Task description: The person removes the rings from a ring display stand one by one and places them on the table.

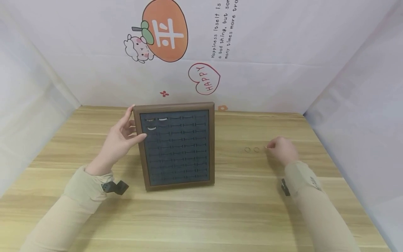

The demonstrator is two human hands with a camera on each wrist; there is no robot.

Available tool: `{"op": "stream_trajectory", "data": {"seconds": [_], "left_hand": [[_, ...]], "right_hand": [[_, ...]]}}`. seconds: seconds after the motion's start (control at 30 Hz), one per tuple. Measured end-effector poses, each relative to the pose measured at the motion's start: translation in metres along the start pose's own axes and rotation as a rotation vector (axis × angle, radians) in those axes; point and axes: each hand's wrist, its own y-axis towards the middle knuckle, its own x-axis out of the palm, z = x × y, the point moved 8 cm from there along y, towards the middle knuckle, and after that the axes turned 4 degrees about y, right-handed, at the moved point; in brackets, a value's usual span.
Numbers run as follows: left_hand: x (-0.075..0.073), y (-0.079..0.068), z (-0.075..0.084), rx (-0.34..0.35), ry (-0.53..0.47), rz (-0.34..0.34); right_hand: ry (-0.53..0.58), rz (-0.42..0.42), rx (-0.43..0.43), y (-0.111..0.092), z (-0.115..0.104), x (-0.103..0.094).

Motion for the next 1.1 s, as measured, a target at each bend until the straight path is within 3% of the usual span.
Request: {"op": "stream_trajectory", "data": {"seconds": [0.2,0.57,0.9,1.1], "left_hand": [[0.000,0.001,0.001,0.005,-0.005,0.001],[0.001,0.003,0.003,0.008,-0.025,-0.002],[0.001,0.002,0.001,-0.001,-0.030,-0.002],[0.001,0.001,0.000,-0.003,-0.028,0.000]], "right_hand": [[-0.067,-0.067,-0.007,0.006,-0.002,0.007],[-0.084,-0.061,-0.046,0.006,-0.007,0.007],[0.019,-0.036,-0.003,-0.006,-0.002,-0.003],[0.048,0.050,-0.047,-0.010,-0.010,-0.022]]}}
